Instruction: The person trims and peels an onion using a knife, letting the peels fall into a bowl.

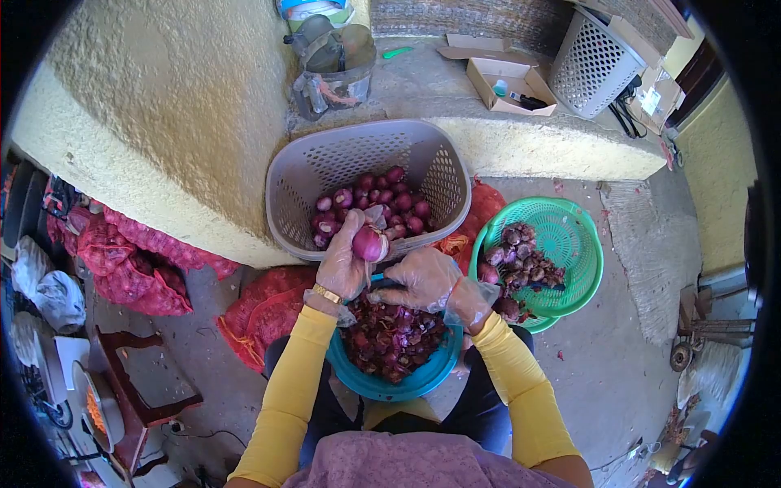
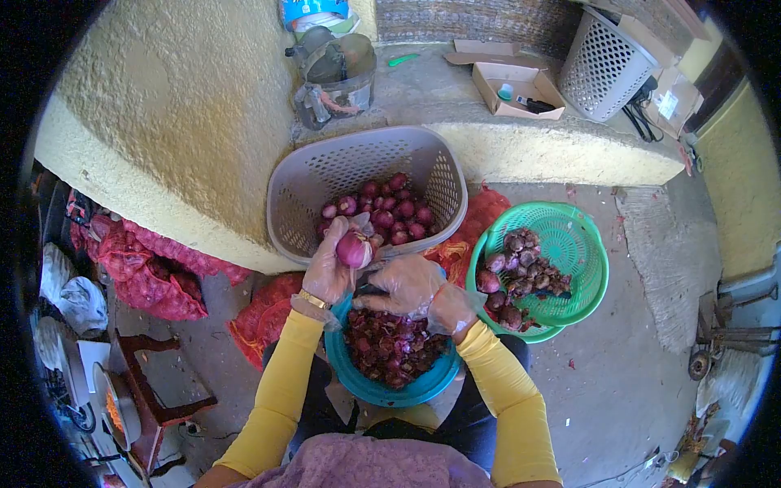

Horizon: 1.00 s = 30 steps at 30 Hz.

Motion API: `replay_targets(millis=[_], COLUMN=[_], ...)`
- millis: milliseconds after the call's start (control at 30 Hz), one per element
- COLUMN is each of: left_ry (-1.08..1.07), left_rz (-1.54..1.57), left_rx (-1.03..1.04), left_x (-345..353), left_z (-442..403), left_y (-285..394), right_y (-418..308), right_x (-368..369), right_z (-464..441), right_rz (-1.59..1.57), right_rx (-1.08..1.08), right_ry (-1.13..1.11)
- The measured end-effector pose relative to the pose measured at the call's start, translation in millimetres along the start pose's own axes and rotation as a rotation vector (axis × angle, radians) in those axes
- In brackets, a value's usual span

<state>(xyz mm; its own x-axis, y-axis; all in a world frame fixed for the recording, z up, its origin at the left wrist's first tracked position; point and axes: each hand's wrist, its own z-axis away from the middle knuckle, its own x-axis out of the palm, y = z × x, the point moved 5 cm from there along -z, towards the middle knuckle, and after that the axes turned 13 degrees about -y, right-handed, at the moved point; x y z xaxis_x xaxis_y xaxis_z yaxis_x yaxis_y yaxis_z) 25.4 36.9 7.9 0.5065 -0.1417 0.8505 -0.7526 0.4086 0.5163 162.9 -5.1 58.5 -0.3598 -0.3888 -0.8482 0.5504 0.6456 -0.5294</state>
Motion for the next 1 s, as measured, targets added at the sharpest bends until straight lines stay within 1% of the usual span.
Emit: replay_targets(millis=[33, 100, 167, 333, 400, 467, 500, 600, 700, 767, 800, 867, 900, 933, 967, 1000], left_ry=[0.005, 0.010, 0.003, -0.055, -0.081, -0.119, -0.119, -0.082, -0.128, -0.155, -0.155, -0.224, -0.224, -0.172, -0.119, -0.119], left_rz=[-0.001, -0.003, 0.044, 0.031, 0.054, 0.096, 0.096, 0.105, 0.035, 0.019, 0.019, -0.069, -0.070, -0.099, -0.128, -0.127], left_rx=[-0.018, -0.036, -0.029, -0.066, -0.088, 0.027, 0.028, 0.062, 0.069, -0.050, -0.049, -0.041, -0.042, 0.012, 0.066, 0.066], left_x=[-4.6, -10.7, -14.3, -2.9, -6.9, -20.7, -14.8, -3.7, -1.0, 0.4, 1.1, 6.6, 9.6, 11.4, 12.0, 13.5], left_z=[0.4, -1.2, -2.8, -0.4, -1.9, -8.3, -7.1, -3.4, -2.3, -0.8, -0.2, 1.1, 1.6, 1.9, 2.6, 3.1], left_y=[-2.0, -5.3, -8.4, 1.2, 0.5, 1.6, 3.8, 9.8, 11.8, 10.9, 12.3, 15.6, 14.8, 15.6, 17.5, 18.1], right_y=[0.1, -3.5, -2.2, -10.4, -8.7, -5.4, -4.1, -3.4, -2.8, -11.5, -15.5, -10.2, -10.3, -8.7, -5.5, -4.6], right_x=[0.3, -3.6, -3.2, -9.1, 0.3, 5.6, 7.4, -0.5, -0.9, -3.0, -5.1, 2.2, 1.1, -1.5, -5.7, -9.0], right_z=[-0.1, 0.3, 1.0, 3.7, 2.4, 2.5, 2.9, 6.6, 6.5, 5.5, 5.6, 5.2, 4.7, 5.5, 6.4, 6.6], right_rz=[0.000, -0.066, -0.051, -0.052, -0.018, -0.014, -0.010, -0.075, -0.057, -0.031, -0.004, -0.003, -0.002, -0.002, 0.033, 0.067], right_rx=[0.000, -0.095, -0.080, -0.070, 0.019, 0.021, 0.024, -0.014, -0.014, -0.020, -0.025, -0.033, -0.039, -0.038, -0.015, 0.009], right_ry=[0.000, 0.077, 0.059, 0.038, -0.164, -0.176, -0.189, -0.126, -0.151, -0.110, -0.069, -0.030, 0.009, 0.009, -0.016, -0.042])
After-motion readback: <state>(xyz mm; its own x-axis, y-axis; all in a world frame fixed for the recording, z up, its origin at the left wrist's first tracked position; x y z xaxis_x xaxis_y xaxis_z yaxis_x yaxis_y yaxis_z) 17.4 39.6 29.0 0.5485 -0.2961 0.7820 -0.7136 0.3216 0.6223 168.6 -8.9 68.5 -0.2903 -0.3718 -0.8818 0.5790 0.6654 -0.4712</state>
